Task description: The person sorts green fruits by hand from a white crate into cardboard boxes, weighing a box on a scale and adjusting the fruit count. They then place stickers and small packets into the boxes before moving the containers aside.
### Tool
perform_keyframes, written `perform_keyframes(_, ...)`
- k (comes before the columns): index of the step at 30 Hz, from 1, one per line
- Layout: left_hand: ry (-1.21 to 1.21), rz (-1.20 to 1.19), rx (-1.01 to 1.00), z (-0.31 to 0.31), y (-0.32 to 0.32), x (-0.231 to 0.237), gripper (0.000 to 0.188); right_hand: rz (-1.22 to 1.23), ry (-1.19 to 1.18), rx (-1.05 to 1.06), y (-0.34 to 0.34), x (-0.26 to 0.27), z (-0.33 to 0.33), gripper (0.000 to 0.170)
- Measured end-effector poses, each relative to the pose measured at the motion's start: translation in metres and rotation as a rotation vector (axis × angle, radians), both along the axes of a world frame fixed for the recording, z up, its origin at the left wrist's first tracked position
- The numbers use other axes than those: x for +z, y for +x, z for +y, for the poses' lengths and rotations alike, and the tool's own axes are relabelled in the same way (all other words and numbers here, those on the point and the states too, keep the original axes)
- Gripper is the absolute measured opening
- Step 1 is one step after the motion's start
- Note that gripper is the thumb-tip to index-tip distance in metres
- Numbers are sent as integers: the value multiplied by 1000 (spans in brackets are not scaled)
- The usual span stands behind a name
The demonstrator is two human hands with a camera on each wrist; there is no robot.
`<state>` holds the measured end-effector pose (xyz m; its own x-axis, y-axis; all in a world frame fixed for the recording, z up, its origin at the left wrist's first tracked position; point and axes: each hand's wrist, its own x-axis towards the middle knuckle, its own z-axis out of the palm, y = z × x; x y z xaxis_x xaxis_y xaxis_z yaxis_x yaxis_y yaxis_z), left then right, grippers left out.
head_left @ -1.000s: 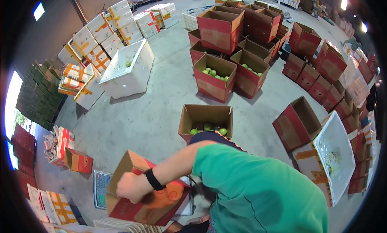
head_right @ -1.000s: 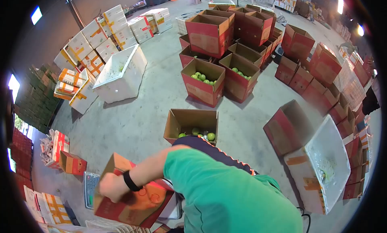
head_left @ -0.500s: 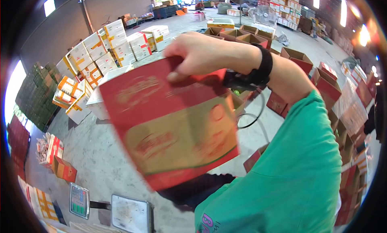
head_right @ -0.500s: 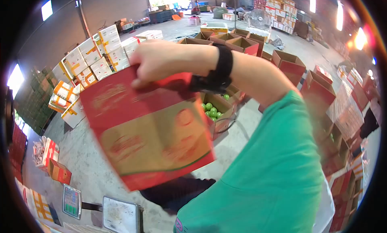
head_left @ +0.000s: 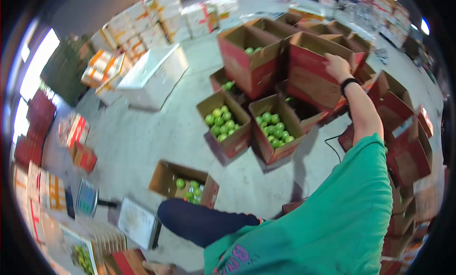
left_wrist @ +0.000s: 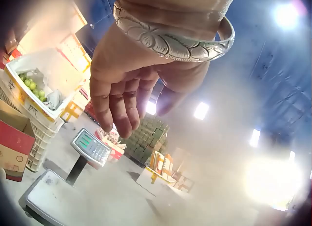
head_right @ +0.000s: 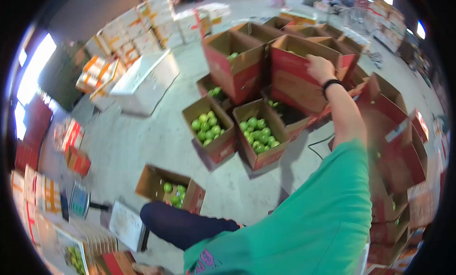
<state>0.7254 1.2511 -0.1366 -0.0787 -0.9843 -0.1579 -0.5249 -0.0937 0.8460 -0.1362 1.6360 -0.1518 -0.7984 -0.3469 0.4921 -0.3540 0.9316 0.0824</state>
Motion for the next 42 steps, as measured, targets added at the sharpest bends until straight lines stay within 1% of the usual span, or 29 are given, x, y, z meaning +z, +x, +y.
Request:
perform_keyframes(1, -106, 147, -149, -35, 15, -25, 33, -36, 48, -5, -14, -29, 21, 20)
perform_keyframes(2, -224, 271, -269, -50, 49, -54, 32, 53, -33, 72, -26, -54, 25, 21)
perform_keyframes(3, -90, 212, -44, -27, 28, -35, 25, -26, -64, -36, -5, -37, 6, 26)
perform_keyframes(4, 16, 314, -47, -16, 16, -25, 27, -50, 191, -45, -41, -44, 4, 32)
perform_keyframes(5, -60, 194, 195, -8, -11, -23, 27, 187, 296, 33, -55, -58, 0, 35)
perform_keyframes(7, -31, 158, 178, -7, -16, -24, 26, 609, 125, 211, -29, -67, -66, 36)
perform_keyframes(9, -7, 208, 158, -12, -16, -38, 25, 24, -177, 507, 98, -49, -175, 33)
perform_keyframes(10, -1, 173, 136, -16, -16, -41, 25, -191, -337, 886, 129, -73, -217, 26)
perform_keyframes(11, -16, 127, 124, -20, -20, -43, 24, -478, -451, 997, 178, -93, -266, 19)
perform_keyframes(12, -11, 136, 104, -31, -7, -53, 24, -719, -389, 1066, 225, -108, -311, 18)
perform_keyframes(13, -53, 103, 98, -39, 3, -61, 23, -997, -410, 1169, 271, -122, -354, 25)
perform_keyframes(14, -113, 41, 99, -47, 15, -67, 22, -1030, -286, 1179, 302, -150, -397, 30)
perform_keyframes(15, -178, -40, 95, -57, 31, -70, 20, -1064, -149, 1242, 340, -151, -431, 33)
perform_keyframes(17, -222, -229, 160, -81, 79, -84, 25, -1116, 5, 1382, 407, -136, -485, 31)
perform_keyframes(20, -122, -341, 324, -108, 163, -118, 34, -1106, 160, 1551, 481, -123, -566, 25)
perform_keyframes(21, -130, -593, 319, -117, 194, -140, 38, -1092, 205, 1562, 510, -113, -592, 25)
perform_keyframes(22, -128, -844, 303, -125, 214, -149, 43, -1022, 242, 1665, 535, -110, -619, 24)
perform_keyframes(25, -140, -916, 273, -153, 228, -177, 51, -857, 403, 1838, 622, -93, -679, 20)
perform_keyframes(26, -121, -904, 279, -166, 233, -191, 51, -859, 430, 1839, 649, -90, -687, 20)
perform_keyframes(28, -86, -935, 222, -207, 246, -219, 51, -740, 338, 2146, 696, -79, -702, 20)
perform_keyframes(29, -99, -924, 213, -226, 251, -235, 51, -720, 340, 2173, 715, -71, -701, 21)
perform_keyframes(31, 205, -891, 177, -257, 257, -255, 42, -845, 418, 2119, 735, -52, -696, 24)
perform_keyframes(32, 191, -888, 145, -268, 260, -258, 42, -845, 408, 2085, 733, -46, -691, 24)
perform_keyframes(34, 286, -975, 64, -277, 257, -251, 26, -785, 435, 2054, 726, -30, -677, 24)
perform_keyframes(35, 230, -1013, 13, -277, 261, -255, 22, -790, 422, 2018, 720, -25, -670, 24)
perform_keyframes(38, 159, -1004, -47, -269, 271, -229, 26, -996, 222, 1926, 692, -15, -651, 25)
perform_keyframes(39, 108, -935, 0, -264, 273, -215, 27, -1007, 227, 1898, 686, -13, -646, 25)
perform_keyframes(41, 122, -789, 42, -261, 268, -183, 26, -1232, 82, 1632, 675, -10, -632, 21)
perform_keyframes(42, 102, -709, 21, -261, 264, -171, 25, -1263, -11, 1540, 675, -10, -625, 21)
